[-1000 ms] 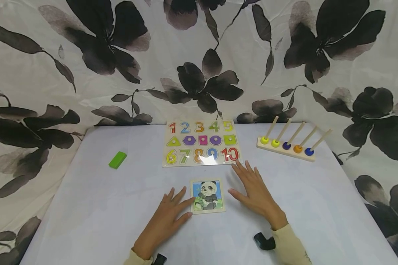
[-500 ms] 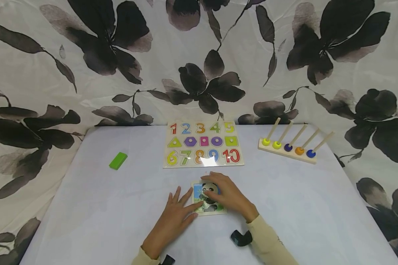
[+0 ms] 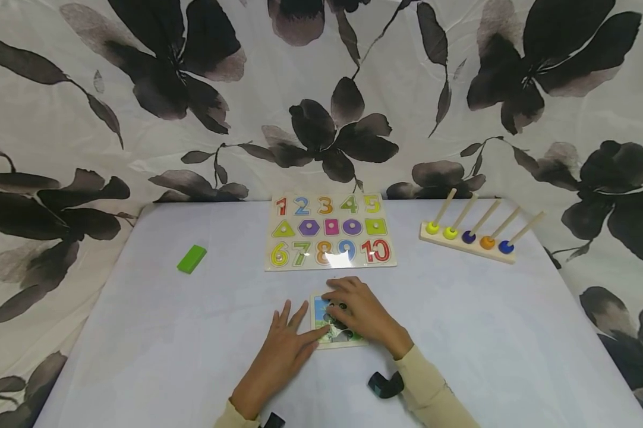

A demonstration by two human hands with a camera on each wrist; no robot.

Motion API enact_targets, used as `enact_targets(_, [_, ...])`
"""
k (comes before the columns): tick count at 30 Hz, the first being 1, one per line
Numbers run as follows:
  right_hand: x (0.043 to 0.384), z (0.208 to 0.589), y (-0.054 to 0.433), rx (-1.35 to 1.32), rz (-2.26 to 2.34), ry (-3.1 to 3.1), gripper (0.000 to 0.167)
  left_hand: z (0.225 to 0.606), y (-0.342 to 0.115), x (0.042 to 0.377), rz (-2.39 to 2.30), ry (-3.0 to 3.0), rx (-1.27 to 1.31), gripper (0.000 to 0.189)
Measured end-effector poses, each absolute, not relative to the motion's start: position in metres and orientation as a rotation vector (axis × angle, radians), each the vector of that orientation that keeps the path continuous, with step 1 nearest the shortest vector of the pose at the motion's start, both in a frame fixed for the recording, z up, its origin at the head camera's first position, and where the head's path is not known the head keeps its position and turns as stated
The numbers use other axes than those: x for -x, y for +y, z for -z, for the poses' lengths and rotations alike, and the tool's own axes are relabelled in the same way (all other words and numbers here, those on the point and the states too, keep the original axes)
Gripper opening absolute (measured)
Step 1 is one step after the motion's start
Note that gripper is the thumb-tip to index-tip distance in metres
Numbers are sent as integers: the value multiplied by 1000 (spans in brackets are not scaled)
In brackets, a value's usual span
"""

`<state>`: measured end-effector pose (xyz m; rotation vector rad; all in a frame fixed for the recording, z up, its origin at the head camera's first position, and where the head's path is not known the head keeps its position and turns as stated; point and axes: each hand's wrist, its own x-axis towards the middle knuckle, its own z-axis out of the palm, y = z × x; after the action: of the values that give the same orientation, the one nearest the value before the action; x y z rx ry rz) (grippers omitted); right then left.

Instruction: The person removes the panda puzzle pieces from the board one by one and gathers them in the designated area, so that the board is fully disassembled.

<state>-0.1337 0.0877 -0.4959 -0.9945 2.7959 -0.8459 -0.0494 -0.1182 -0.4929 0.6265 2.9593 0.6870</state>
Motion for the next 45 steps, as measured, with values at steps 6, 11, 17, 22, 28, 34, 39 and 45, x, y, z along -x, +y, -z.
enact_targets(6, [134, 496, 88, 983, 827, 2804, 28, 494, -118, 50, -692, 2971, -621, 31])
enact_targets(11, [135, 496, 89, 979, 828, 2809, 28, 495, -118, 50, -686, 2970, -621, 34])
enact_targets(17, [134, 496, 88, 966, 847, 2803, 27, 495, -118, 50, -658, 2980, -606, 35])
enact_targets(22, [133, 495, 86, 963, 844, 2800, 27, 496, -118, 50, -651, 2986, -601, 34])
enact_targets(28, [133, 493, 82, 969, 828, 2799, 28, 496, -118, 50, -669, 2975, -613, 35])
enact_targets(34, [133, 494, 79, 968, 864, 2790, 28, 497, -118, 51, -657, 2994, -614, 34])
enact_targets(39, [131, 495, 77, 923, 959, 2746, 26, 498, -119, 51, -651, 2997, -630, 34])
enact_targets(45, [130, 494, 76, 907, 1049, 2696, 21, 499, -118, 51, -642, 2997, -627, 35])
